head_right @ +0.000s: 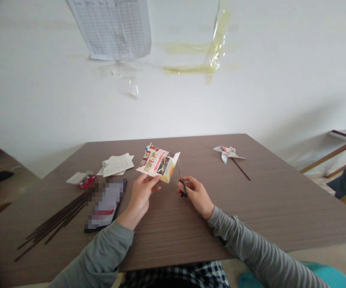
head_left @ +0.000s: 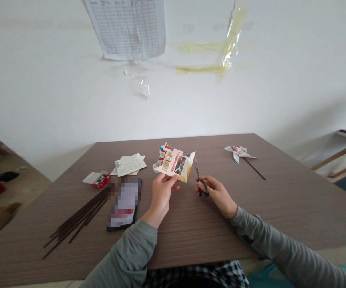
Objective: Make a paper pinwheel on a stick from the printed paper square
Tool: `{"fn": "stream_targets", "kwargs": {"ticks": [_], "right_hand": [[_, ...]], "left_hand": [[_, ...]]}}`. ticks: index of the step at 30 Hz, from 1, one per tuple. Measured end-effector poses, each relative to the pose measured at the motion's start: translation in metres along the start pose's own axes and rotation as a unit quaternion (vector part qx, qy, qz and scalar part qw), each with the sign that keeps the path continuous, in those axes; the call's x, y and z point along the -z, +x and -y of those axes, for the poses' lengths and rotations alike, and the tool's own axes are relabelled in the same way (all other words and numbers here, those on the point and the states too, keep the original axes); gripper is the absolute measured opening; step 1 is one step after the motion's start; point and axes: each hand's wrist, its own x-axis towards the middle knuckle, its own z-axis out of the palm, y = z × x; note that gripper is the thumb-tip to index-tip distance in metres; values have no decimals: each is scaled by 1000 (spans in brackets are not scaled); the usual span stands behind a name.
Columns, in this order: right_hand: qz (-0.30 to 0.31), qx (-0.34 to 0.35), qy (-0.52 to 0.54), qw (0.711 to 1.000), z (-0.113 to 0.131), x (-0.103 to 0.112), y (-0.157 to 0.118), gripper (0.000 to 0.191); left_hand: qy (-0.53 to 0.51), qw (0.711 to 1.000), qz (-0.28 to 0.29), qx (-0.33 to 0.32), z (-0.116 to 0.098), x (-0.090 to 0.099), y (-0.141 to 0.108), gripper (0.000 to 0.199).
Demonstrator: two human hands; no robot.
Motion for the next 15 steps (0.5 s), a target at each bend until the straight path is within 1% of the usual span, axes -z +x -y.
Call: {"fn": "stream_targets", "kwargs": {"ticks": [5,10,15], "right_hand": [[43,-15,-10,999,-2,1,0,67],[95,-20,-14,995,0,0,-3,64],[87,-14,-18,996,3,1,-5,64]], "left_hand": [[6,1000,-11,-11,-1,1,3,31],[1,999,-18,-27,-2,3,3,39],[-8,999,-12,-43,-4,3,3,45]]}}
